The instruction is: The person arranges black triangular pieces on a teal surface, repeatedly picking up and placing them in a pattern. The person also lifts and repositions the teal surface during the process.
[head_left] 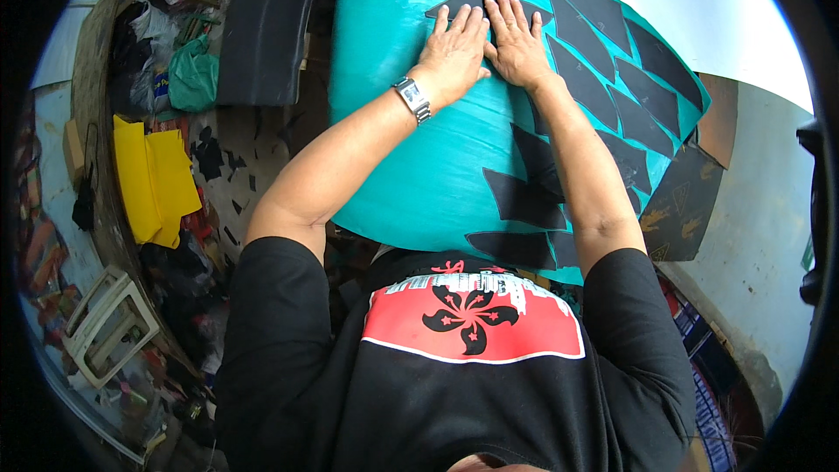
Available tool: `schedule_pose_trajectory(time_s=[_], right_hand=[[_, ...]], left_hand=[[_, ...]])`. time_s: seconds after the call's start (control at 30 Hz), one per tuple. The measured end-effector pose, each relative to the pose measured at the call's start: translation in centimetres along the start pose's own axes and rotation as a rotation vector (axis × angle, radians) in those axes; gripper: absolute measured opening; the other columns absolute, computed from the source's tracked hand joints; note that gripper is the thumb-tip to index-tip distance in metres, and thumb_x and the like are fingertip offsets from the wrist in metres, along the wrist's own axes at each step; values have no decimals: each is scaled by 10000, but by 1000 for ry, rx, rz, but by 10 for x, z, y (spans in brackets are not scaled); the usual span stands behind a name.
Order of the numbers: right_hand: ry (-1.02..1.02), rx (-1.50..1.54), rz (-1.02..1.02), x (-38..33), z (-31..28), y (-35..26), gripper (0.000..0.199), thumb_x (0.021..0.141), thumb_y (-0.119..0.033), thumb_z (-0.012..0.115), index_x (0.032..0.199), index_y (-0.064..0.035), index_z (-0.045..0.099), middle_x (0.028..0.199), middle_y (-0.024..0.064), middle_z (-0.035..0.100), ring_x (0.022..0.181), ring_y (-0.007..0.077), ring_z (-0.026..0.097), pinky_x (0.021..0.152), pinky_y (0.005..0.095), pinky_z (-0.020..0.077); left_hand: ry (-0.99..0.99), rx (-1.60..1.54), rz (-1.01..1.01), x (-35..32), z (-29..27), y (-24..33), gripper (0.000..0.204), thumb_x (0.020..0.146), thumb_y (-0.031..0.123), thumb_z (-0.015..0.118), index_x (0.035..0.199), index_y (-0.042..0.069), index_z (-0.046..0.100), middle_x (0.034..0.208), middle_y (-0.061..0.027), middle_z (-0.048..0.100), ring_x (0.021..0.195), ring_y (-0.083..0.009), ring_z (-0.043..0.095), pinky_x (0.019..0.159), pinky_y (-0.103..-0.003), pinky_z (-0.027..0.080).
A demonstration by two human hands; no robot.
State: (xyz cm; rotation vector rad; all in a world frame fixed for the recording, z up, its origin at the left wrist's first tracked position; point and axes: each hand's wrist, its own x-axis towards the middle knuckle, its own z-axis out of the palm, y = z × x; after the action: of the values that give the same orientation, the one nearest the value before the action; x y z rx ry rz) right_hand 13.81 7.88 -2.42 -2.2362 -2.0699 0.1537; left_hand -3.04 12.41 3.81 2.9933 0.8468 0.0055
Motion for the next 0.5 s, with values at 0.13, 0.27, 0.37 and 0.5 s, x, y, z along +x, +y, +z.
schedule_pose_trajectory(time_s=[0.13,0.27,0.37,0.5], right_hand=[[42,60,-7,-1,0,1,760,972,-591,436,1586,-197,223,1659,71,163,1536,255,114,1211,580,74],[29,78,95,-11,-11,12,685,1011,-567,359,1578,-202,241,1653,39,194,1528,231,154,1187,641,88],[13,-4,220,-23,-19,23,731,990,-608,377,1577,-193,244,1652,52,197,1524,234,174,1182,653,67],[50,99,213,-23,-14,21,762,976,-614,408,1579,-180,239,1650,71,197,1529,246,150,1182,653,62]], left_hand=[[-25,-182,-14,-5,21,-15,850,915,632,520,1523,65,341,1603,-170,286,1493,-304,250,1209,-546,129],[93,-223,-13,-18,21,-27,825,918,648,500,1508,83,383,1588,-140,331,1479,-284,287,1196,-566,144],[-33,-174,-129,-10,14,-16,758,945,622,480,1487,95,430,1566,-132,380,1461,-289,328,1196,-559,159],[122,-365,-20,27,23,-8,618,979,556,468,1367,86,572,1468,-158,501,1403,-295,410,1175,-553,221]])
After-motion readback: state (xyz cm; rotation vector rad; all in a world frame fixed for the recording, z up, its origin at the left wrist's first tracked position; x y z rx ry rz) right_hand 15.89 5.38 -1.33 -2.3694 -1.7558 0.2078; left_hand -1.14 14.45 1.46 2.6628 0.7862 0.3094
